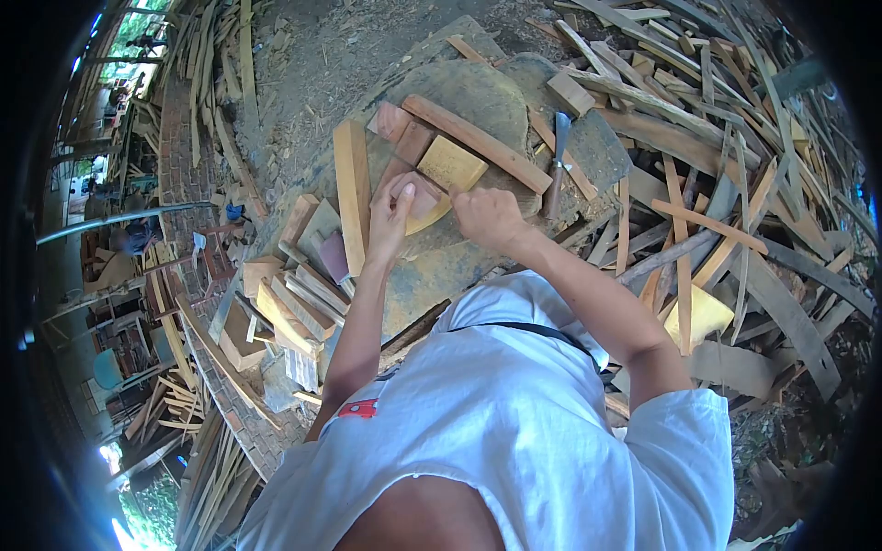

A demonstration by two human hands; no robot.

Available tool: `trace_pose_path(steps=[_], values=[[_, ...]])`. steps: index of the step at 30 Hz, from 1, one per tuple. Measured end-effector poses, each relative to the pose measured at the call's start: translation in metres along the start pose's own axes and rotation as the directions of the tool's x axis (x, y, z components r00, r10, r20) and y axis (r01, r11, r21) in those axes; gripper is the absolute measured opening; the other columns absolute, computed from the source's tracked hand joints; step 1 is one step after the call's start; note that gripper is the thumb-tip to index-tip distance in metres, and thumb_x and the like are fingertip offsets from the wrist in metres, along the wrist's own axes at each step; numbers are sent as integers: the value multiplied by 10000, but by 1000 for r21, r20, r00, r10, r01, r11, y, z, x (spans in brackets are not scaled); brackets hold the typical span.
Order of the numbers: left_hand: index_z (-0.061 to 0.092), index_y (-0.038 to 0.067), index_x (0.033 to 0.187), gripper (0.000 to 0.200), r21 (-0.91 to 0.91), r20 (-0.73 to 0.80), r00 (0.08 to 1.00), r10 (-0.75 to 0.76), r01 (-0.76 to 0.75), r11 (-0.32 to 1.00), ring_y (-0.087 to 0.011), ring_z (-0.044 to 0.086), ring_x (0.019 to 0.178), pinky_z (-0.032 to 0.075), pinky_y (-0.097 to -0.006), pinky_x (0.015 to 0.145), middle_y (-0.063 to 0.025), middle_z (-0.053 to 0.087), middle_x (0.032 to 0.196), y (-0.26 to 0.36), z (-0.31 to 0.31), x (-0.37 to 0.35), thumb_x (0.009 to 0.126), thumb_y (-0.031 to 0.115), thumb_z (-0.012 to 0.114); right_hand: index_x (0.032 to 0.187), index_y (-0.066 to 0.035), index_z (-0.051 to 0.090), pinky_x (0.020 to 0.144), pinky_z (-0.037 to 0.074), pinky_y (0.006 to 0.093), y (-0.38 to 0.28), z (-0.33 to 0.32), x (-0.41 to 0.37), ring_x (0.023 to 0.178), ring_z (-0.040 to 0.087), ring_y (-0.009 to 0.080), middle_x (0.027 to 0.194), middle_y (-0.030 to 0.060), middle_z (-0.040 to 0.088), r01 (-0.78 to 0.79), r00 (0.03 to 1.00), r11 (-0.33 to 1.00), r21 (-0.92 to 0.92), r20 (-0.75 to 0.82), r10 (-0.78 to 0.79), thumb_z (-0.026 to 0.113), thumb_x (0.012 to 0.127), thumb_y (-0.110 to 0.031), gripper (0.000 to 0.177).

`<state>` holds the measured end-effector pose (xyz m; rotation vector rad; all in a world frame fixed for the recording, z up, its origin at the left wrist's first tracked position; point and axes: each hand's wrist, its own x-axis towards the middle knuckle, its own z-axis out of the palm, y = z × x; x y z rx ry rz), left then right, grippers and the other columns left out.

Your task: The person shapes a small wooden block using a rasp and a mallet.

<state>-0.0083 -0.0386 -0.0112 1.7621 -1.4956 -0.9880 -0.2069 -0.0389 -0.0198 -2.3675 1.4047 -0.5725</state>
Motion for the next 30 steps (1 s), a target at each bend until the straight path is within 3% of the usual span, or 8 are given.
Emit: trace_pose_path(steps=[7, 11, 13, 16, 19, 23, 29, 30], values=[[343, -45, 1333, 510, -152, -219, 963, -158, 126, 980, -341, 369, 1240, 296, -389, 1035, -226, 355, 1346, 13, 20, -3, 955, 276, 463, 968, -28, 582, 393, 393, 362, -23, 5, -8, 436, 519, 213, 530, 49, 473, 172, 924, 973, -152, -317, -213, 606, 825, -196, 222], [265, -38, 1371, 541, 70, -248, 969, -16, 35, 997, -359, 360, 1242, 288, -402, 1040, -245, 318, 1350, 18, 24, -11, 966, 284, 424, 992, -26, 585, 406, 401, 338, -12, -7, 7, 475, 547, 185, 544, 45, 495, 148, 953, 986, -78, -254, -163, 586, 827, -191, 233], [267, -42, 1372, 540, 153, -242, 966, 89, -52, 987, -351, 375, 1225, 285, -393, 1042, -245, 343, 1327, 13, 27, -11, 971, 292, 408, 919, -27, 578, 496, 518, 393, -14, -19, 17, 576, 659, 270, 650, 129, 644, 34, 999, 999, 1, -2, -34, 474, 841, -167, 192], [253, -63, 1361, 553, 218, -416, 901, 120, -29, 975, -364, 410, 1149, 294, -412, 1018, -255, 366, 1227, 6, 39, -11, 968, 294, 404, 905, -38, 579, 477, 513, 377, -27, -22, 16, 564, 660, 270, 637, 127, 646, 107, 993, 994, -37, 50, -105, 491, 824, -161, 172], [281, -63, 1343, 523, 150, -451, 886, 108, -45, 988, -362, 426, 1049, 322, -416, 961, -231, 390, 1097, 9, 43, -12, 970, 287, 392, 963, -21, 577, 420, 418, 331, -20, -17, 9, 496, 559, 172, 555, 24, 521, 170, 976, 973, -157, -110, -189, 545, 797, -189, 238], [313, -48, 1326, 476, 344, -374, 912, 168, -32, 939, -356, 397, 1048, 303, -446, 939, -227, 375, 1120, 14, 40, -5, 940, 215, 407, 981, -27, 583, 432, 409, 334, -16, -4, 18, 497, 546, 177, 582, 27, 516, 97, 979, 960, -263, -150, -141, 543, 773, -188, 266], [345, -33, 1302, 422, 310, -386, 887, 253, -134, 941, -321, 402, 980, 310, -451, 888, -199, 392, 1048, 16, 41, -4, 932, 164, 397, 865, -60, 593, 448, 492, 351, -16, -23, 20, 570, 661, 232, 670, 123, 652, 104, 989, 990, -95, 112, -93, 511, 828, -174, 145], [349, -34, 1294, 411, 310, -388, 879, 278, -160, 937, -322, 402, 977, 310, -453, 885, -199, 393, 1048, 18, 42, -3, 932, 154, 392, 930, -53, 595, 435, 442, 343, -10, -11, 17, 530, 610, 207, 624, 83, 594, 145, 984, 975, -171, -75, -159, 523, 806, -181, 192]])
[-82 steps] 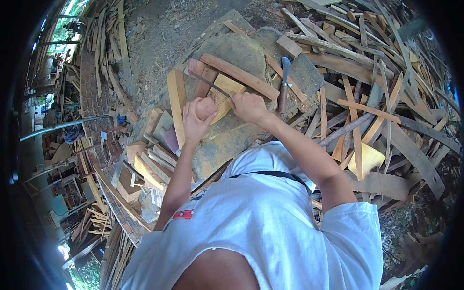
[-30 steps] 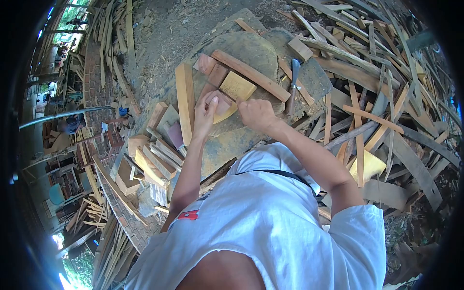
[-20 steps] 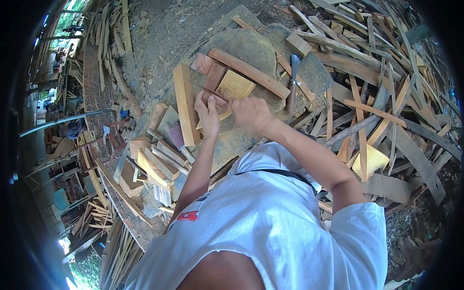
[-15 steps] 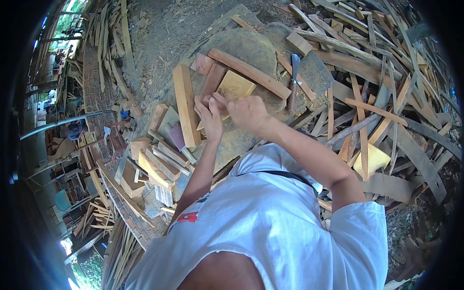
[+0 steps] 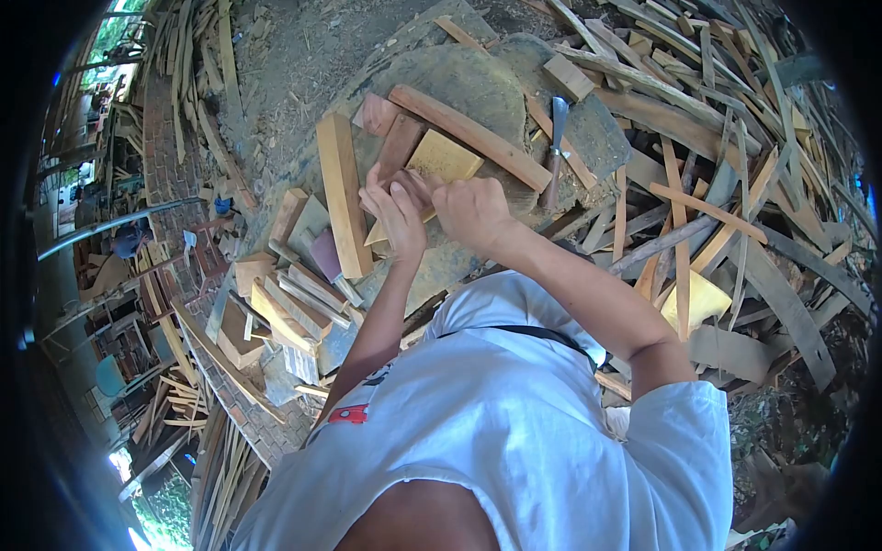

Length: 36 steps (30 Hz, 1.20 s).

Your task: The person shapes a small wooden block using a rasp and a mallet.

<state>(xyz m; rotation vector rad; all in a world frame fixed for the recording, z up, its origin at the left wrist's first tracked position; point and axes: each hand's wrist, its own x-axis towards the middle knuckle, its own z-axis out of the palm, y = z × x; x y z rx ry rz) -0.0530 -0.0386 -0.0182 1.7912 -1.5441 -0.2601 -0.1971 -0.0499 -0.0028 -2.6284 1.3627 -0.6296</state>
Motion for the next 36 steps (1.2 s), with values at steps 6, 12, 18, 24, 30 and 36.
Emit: trace_pose_path(steps=[6, 12, 18, 24, 30, 36], values=[[415, -26, 1178, 308, 21, -14, 1000, 13, -13, 1000, -321, 384, 984, 286, -424, 902, -181, 419, 1039, -2, 4, 2, 937, 165, 397, 893, -65, 589, 441, 478, 337, -3, -11, 17, 543, 641, 213, 636, 73, 628, -66, 996, 997, 27, 64, 64, 515, 824, -205, 173], [423, -33, 1070, 204, -39, -22, 1000, 7, -8, 999, -318, 384, 982, 285, -420, 902, -180, 420, 1020, 1, 5, 2, 928, 113, 410, 942, -70, 597, 447, 483, 344, 1, 12, 19, 574, 654, 214, 658, 73, 640, -47, 999, 999, 10, 27, 46, 507, 833, -203, 194], [426, -35, 1015, 173, -49, -35, 999, -2, 1, 999, -348, 405, 948, 309, -448, 867, -206, 411, 994, -1, 7, 0, 927, 110, 392, 943, -75, 600, 466, 493, 350, 1, -10, 20, 606, 669, 225, 695, 90, 660, -125, 966, 987, 101, 239, 98, 502, 836, -197, 190], [427, -34, 1007, 178, 53, -40, 998, 56, -53, 997, -351, 404, 956, 299, -447, 873, -204, 419, 985, -1, 5, 1, 929, 124, 402, 963, -54, 604, 486, 510, 370, 3, 6, 27, 611, 670, 231, 709, 99, 664, -145, 973, 984, 101, 193, 124, 492, 841, -180, 208], [439, -25, 1010, 182, -7, -76, 997, 15, -16, 1000, -334, 398, 964, 292, -432, 879, -184, 424, 992, 1, 13, 5, 933, 136, 404, 983, -43, 583, 498, 513, 378, -3, -17, 25, 631, 676, 238, 698, 118, 664, -179, 950, 974, 139, 281, 134, 498, 835, -178, 217], [447, -20, 1023, 204, 34, -54, 997, 49, -47, 998, -319, 396, 970, 283, -429, 887, -171, 428, 1005, -4, 8, 0, 940, 160, 402, 944, -52, 593, 522, 526, 366, 0, -20, 19, 650, 685, 250, 725, 117, 679, -190, 941, 974, 126, 305, 144, 499, 849, -181, 186]])
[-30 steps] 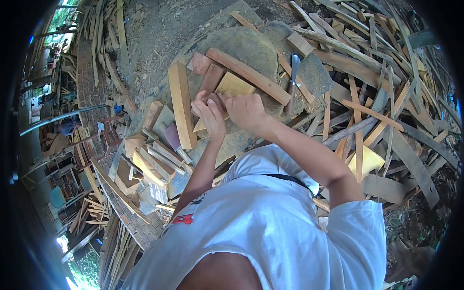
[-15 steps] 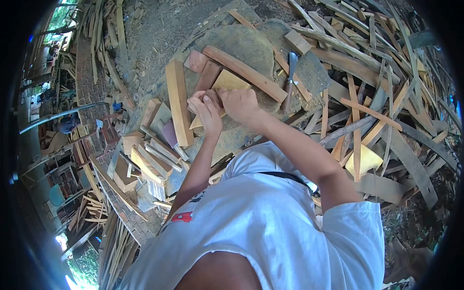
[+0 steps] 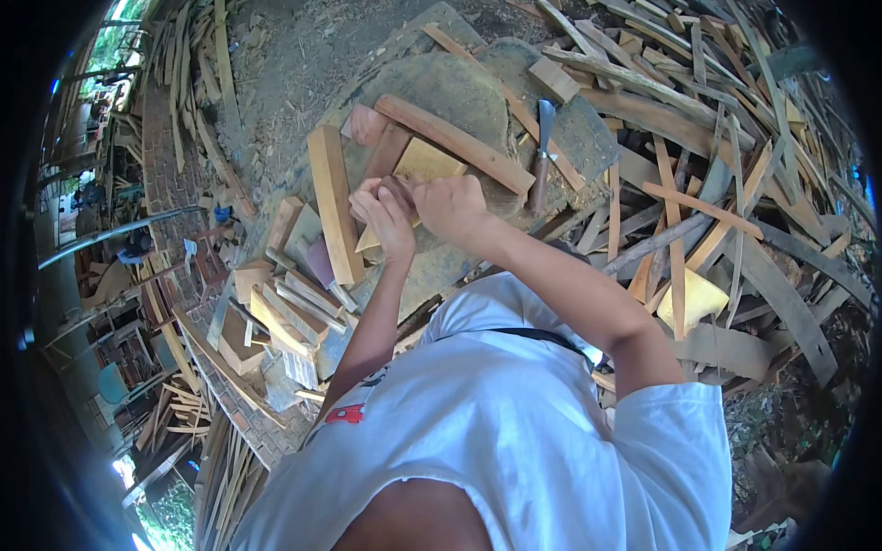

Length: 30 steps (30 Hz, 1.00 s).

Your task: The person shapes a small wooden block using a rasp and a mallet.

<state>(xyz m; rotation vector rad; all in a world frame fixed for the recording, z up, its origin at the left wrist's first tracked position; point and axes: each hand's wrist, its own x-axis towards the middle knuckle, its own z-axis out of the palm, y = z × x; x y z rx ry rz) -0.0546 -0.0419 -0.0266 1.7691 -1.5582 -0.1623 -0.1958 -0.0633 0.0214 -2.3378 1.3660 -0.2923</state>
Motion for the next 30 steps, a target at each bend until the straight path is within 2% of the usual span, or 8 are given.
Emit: trace_pose_path(steps=[10, 13, 14, 16, 19, 22, 28, 30], values=[[443, -23, 1021, 183, -46, 22, 1000, 15, -14, 999, -321, 394, 974, 284, -429, 895, -174, 431, 1005, 2, 0, 1, 940, 134, 394, 969, -62, 582, 547, 525, 361, -1, -14, 1, 724, 692, 254, 786, 119, 684, -25, 996, 1000, 7, 83, 24, 495, 857, -192, 192], [441, -27, 1020, 190, -108, 22, 1000, 13, -10, 994, -313, 399, 976, 294, -422, 898, -172, 430, 1007, 3, 0, 3, 943, 140, 395, 978, -61, 582, 566, 528, 376, 8, 11, 9, 737, 690, 259, 812, 120, 685, -78, 991, 997, 16, 109, 76, 491, 862, -196, 200], [441, -27, 1020, 190, -104, 19, 1000, 21, -19, 994, -313, 399, 976, 294, -422, 898, -172, 430, 1007, 2, -1, 3, 943, 140, 395, 978, -61, 582, 566, 528, 376, 8, 17, 10, 737, 690, 259, 812, 120, 685, -76, 992, 997, 21, 99, 74, 491, 862, -196, 200], [441, -31, 1024, 193, -24, 40, 999, 21, -20, 1000, -307, 406, 975, 304, -411, 894, -169, 428, 1006, 1, -1, 4, 945, 139, 396, 988, -58, 596, 449, 486, 383, 9, 20, 14, 563, 648, 250, 648, 111, 635, 11, 998, 1000, 1, -54, -11, 496, 826, -199, 237], [438, -33, 1016, 193, -80, 29, 999, 33, -30, 996, -307, 409, 969, 312, -407, 887, -172, 428, 1008, 0, 1, 1, 948, 143, 397, 990, -56, 599, 434, 474, 377, 12, 18, -2, 546, 641, 239, 649, 111, 633, 86, 991, 996, -17, -102, -87, 503, 820, -196, 240], [438, -34, 1016, 199, -87, 29, 999, 26, -24, 996, -307, 406, 970, 313, -411, 889, -174, 427, 1009, 0, 0, 3, 949, 149, 400, 1009, -63, 582, 551, 524, 377, 10, 16, 14, 701, 685, 254, 797, 113, 682, -15, 999, 1000, 7, 42, 15, 495, 856, -193, 219], [436, -42, 1027, 202, -85, 50, 999, 8, -4, 996, -307, 408, 984, 313, -406, 903, -177, 421, 1009, 0, 0, 3, 946, 139, 394, 1004, -78, 578, 561, 526, 388, -1, -6, -3, 703, 686, 253, 802, 116, 681, -28, 998, 1000, 8, 53, 27, 465, 873, -201, 212], [435, -42, 1024, 200, -98, 37, 999, 15, -12, 995, -308, 409, 987, 312, -407, 907, -178, 421, 1008, 0, 0, 2, 946, 136, 392, 1006, -76, 578, 569, 528, 394, 4, 18, 12, 706, 686, 256, 810, 120, 683, -66, 995, 998, 15, 79, 65, 459, 877, -203, 217]])
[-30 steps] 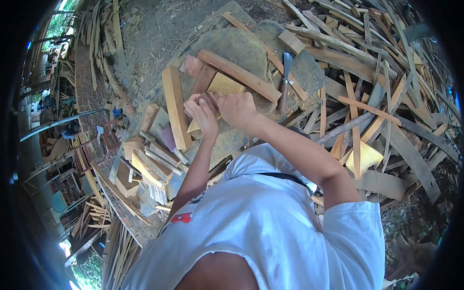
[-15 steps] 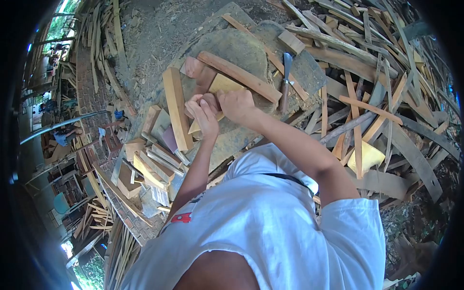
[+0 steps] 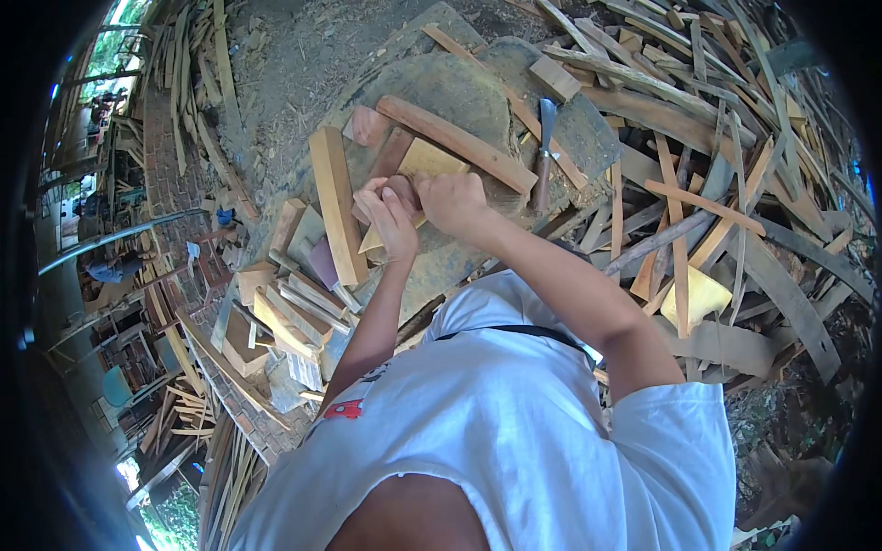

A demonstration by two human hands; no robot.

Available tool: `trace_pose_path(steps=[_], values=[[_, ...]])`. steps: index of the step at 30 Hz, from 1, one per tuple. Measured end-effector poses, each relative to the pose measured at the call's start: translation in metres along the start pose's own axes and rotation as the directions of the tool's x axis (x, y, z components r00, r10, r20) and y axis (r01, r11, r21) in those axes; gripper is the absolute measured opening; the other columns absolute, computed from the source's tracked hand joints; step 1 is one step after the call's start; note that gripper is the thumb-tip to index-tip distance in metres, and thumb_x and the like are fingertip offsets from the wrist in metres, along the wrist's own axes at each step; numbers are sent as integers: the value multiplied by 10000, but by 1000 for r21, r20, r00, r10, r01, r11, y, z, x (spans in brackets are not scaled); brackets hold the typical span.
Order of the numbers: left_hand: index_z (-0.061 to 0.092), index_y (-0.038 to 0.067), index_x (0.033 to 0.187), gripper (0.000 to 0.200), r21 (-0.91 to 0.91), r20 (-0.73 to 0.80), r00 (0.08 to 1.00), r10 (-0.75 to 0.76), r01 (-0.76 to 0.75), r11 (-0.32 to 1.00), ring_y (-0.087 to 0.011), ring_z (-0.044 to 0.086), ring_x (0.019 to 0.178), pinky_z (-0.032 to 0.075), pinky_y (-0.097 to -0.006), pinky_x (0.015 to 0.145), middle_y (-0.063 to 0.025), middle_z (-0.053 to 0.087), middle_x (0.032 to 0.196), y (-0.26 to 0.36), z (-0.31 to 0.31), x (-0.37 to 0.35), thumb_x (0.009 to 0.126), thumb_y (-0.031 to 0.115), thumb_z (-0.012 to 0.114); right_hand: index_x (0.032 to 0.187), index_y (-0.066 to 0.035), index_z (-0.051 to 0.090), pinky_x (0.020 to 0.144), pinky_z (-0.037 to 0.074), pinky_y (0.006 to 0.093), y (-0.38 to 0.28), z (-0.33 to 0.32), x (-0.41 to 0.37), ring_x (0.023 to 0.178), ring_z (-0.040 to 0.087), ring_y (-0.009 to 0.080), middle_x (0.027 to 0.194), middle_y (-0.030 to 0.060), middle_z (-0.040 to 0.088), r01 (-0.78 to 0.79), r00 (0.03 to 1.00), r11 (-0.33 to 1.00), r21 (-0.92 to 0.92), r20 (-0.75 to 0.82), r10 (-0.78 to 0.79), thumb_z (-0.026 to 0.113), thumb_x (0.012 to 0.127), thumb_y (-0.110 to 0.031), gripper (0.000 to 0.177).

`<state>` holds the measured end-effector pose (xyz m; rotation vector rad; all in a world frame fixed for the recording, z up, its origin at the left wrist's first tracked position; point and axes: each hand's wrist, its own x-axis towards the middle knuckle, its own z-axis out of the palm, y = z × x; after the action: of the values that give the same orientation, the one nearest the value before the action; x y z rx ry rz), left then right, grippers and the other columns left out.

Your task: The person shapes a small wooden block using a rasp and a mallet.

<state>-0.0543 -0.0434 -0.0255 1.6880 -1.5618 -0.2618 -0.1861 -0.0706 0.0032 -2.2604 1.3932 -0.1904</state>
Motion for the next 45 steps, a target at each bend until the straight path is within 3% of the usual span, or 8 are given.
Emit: trace_pose_path(steps=[7, 10, 14, 17, 20, 29, 43, 45], values=[[440, -31, 1083, 266, -71, 39, 997, -59, 62, 996, -307, 413, 1009, 306, -413, 935, -168, 415, 1037, 3, -3, 1, 927, 182, 473, 1007, -53, 582, 655, 534, 433, 7, 5, 13, 824, 678, 302, 863, 164, 679, -65, 996, 991, 113, 64, 58, 433, 892, -225, 255], [426, -12, 1155, 411, 198, 34, 999, 2, -9, 980, -306, 411, 1028, 298, -393, 968, -166, 415, 1040, 26, -12, 2, 868, 225, 600, 1002, -18, 581, 699, 527, 455, 16, 1, 5, 865, 661, 337, 883, 200, 664, -141, 988, 945, 295, 101, 115, 423, 907, -276, 317], [375, 15, 1266, 577, -85, 154, 952, -265, 280, 956, -256, 460, 1078, 350, -368, 969, -152, 443, 1131, 27, -23, -5, 801, 149, 690, 992, 9, 586, 722, 504, 491, 30, 14, 2, 877, 646, 369, 887, 230, 649, -190, 979, 846, 499, 27, 203, 433, 912, -366, 413], [349, 24, 1310, 592, -390, 254, 936, -243, 329, 860, -215, 495, 1090, 392, -346, 949, -135, 481, 1169, 38, -39, -7, 811, 61, 666, 935, 16, 598, 551, 492, 403, 35, 4, 0, 655, 648, 291, 823, 190, 648, -207, 976, 640, 740, 112, 186, 445, 920, -468, 509], [341, 15, 1332, 598, -532, 299, 929, -219, 352, 770, -193, 496, 1112, 392, -323, 964, -125, 498, 1189, 52, -55, -5, 816, -4, 643, 897, 23, 590, 347, 251, 209, 16, -43, -10, 399, 351, 53, 757, 47, 569, -353, 933, 105, 930, 341, 116, 509, 869, -590, 619], [406, -45, 1307, 573, -589, 338, 919, -204, 376, 716, -206, 467, 1203, 374, -327, 1019, -151, 477, 1294, 69, -84, -1, 795, -30, 661, 1206, 27, 434, 390, 231, 195, 14, -69, -29, 432, 351, 17, 612, -56, 430, -320, 931, 105, 942, 333, -150, 678, 794, -520, 727], [481, -46, 1279, 501, -483, 533, 823, -196, 486, 729, -189, 524, 1147, 411, -313, 977, -136, 554, 1231, 79, -103, 7, 820, 33, 668, 1024, -27, 536, 387, 223, 208, 7, -69, -29, 420, 351, 38, 566, -55, 398, -261, 940, 251, 932, 305, -153, 644, 781, -596, 627], [491, -50, 1267, 443, -536, 623, 737, -262, 646, 544, -185, 534, 1131, 423, -303, 959, -134, 565, 1217, 74, -99, 3, 873, 102, 625, 1013, -31, 539, 385, 224, 210, 7, -70, -28, 418, 353, 41, 564, -53, 397, -243, 948, 279, 929, 288, -132, 648, 771, -606, 634]])
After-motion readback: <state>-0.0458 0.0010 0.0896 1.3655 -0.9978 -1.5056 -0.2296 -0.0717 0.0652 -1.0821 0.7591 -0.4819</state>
